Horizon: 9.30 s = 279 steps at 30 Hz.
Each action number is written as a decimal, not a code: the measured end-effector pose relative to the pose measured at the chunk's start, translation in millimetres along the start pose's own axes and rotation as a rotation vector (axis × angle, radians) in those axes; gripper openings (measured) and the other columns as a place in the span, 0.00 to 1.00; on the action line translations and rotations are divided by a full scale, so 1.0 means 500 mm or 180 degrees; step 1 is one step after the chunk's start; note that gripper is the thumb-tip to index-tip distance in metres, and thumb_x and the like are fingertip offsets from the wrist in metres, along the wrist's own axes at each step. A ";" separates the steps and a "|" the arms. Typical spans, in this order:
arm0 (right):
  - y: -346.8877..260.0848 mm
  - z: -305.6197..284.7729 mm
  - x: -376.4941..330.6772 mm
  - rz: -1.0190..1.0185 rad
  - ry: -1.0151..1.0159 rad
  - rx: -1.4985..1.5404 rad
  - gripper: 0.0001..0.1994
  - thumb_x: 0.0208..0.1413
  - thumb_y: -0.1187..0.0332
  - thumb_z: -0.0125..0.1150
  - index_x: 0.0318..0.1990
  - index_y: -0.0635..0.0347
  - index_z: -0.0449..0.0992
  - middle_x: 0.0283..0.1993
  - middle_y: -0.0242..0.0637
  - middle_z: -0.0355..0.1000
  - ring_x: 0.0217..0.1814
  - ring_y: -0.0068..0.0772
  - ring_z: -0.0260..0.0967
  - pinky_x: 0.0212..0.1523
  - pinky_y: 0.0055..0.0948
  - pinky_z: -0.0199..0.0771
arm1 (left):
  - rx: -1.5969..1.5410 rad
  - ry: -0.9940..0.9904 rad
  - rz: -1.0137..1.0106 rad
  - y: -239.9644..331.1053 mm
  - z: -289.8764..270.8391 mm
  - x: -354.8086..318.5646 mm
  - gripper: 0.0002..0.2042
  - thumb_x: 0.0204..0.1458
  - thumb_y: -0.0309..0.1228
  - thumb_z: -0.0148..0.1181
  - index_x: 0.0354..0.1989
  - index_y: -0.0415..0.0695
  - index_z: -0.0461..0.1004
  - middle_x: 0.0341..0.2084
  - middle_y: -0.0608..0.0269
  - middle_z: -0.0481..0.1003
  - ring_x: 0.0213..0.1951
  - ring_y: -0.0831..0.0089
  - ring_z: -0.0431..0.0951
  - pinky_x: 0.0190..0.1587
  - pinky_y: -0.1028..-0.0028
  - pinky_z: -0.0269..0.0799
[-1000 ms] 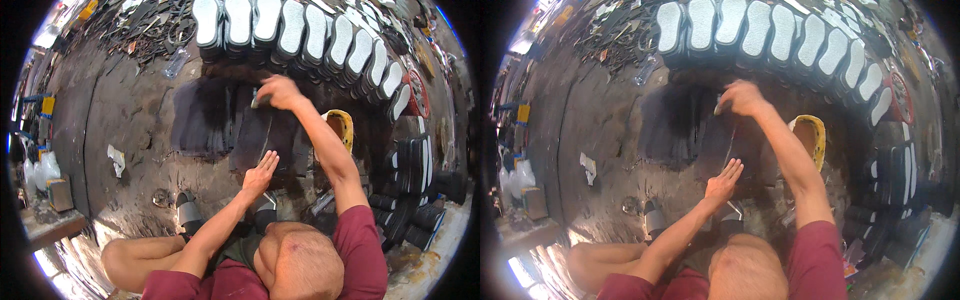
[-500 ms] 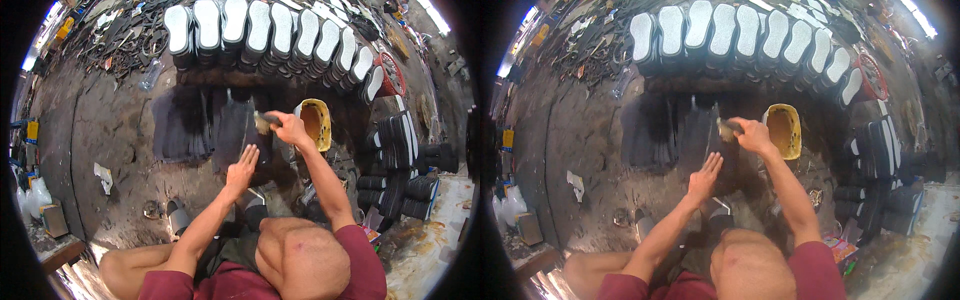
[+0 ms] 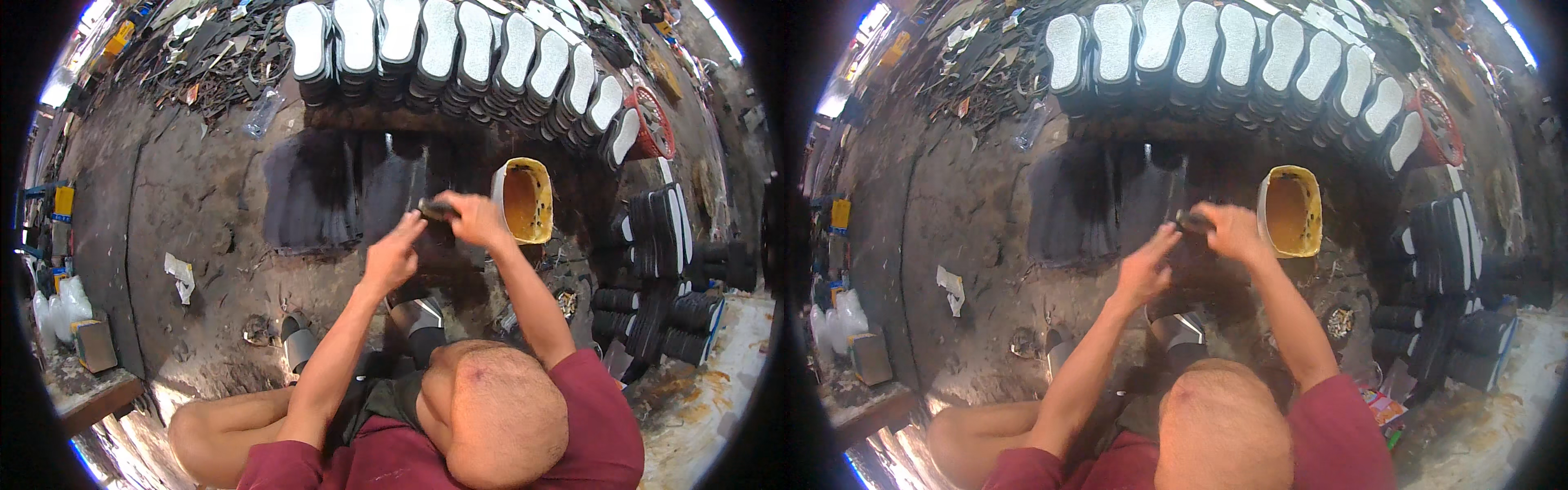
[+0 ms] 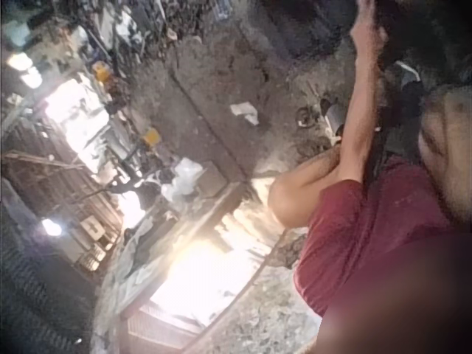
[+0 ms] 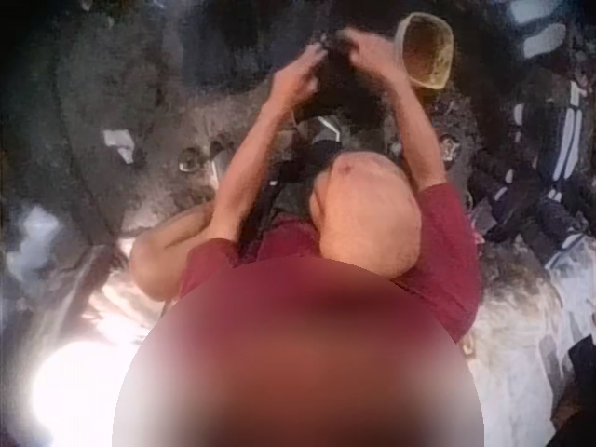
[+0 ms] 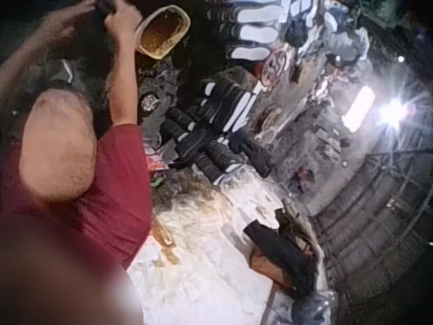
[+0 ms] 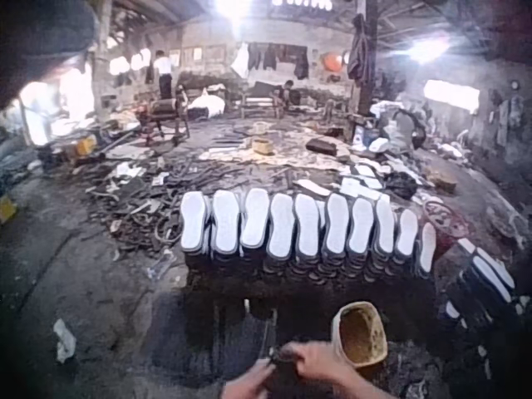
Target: The person sits on the ground and repeatedly applies a dark liquid from a yellow container onto flat black shoe parts using a brush. The person holds each part steady with one hand while brushing with the other, then places the treated part back onto a pile.
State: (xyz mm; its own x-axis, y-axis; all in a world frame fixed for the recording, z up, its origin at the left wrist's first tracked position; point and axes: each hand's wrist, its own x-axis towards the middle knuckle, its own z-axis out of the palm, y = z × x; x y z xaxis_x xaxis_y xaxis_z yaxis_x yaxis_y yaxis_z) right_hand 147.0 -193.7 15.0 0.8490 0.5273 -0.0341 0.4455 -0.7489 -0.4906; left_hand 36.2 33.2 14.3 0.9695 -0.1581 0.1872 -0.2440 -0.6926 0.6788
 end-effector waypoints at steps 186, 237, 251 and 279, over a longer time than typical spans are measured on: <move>0.137 -0.347 -0.351 0.2032 -0.0099 -0.0664 0.18 0.56 0.64 0.65 0.55 0.43 0.79 0.45 0.47 0.83 0.50 0.58 0.79 0.49 0.52 0.79 | 0.0983 -0.0993 0.0591 -0.057 0.011 -0.004 0.38 0.43 0.20 0.67 0.70 0.35 0.66 0.72 0.46 0.65 0.74 0.49 0.62 0.76 0.56 0.60; -0.175 0.109 0.159 -0.1122 -0.0868 -0.0779 0.22 0.54 0.69 0.62 0.57 0.34 0.81 0.45 0.38 0.84 0.47 0.47 0.83 0.44 0.49 0.82 | 0.0195 -0.0517 -0.0004 0.019 0.062 -0.057 0.30 0.50 0.25 0.62 0.65 0.40 0.71 0.64 0.44 0.72 0.66 0.47 0.71 0.70 0.57 0.66; -0.218 -0.073 0.027 -0.0829 0.0777 0.1274 0.17 0.54 0.81 0.68 0.52 0.60 0.83 0.52 0.41 0.83 0.55 0.43 0.80 0.57 0.38 0.79 | 0.0053 -0.0469 0.0498 0.094 0.120 -0.112 0.26 0.54 0.25 0.56 0.65 0.42 0.74 0.70 0.56 0.70 0.70 0.58 0.71 0.49 0.59 0.83; -0.004 -0.038 0.014 -0.0198 0.0796 0.0671 0.17 0.60 0.72 0.62 0.57 0.50 0.78 0.49 0.44 0.82 0.53 0.55 0.79 0.51 0.47 0.78 | 0.0302 -0.0480 0.0294 -0.009 0.057 -0.040 0.33 0.47 0.15 0.57 0.67 0.47 0.73 0.70 0.62 0.70 0.71 0.67 0.69 0.56 0.65 0.82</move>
State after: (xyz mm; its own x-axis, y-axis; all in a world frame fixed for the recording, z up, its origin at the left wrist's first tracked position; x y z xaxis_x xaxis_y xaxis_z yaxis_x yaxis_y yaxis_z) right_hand 157.5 -196.3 32.4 0.8771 0.4352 0.2035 0.4522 -0.6049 -0.6554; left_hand 18.4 19.6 -12.9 0.9372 -0.3227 0.1322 -0.3357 -0.7324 0.5923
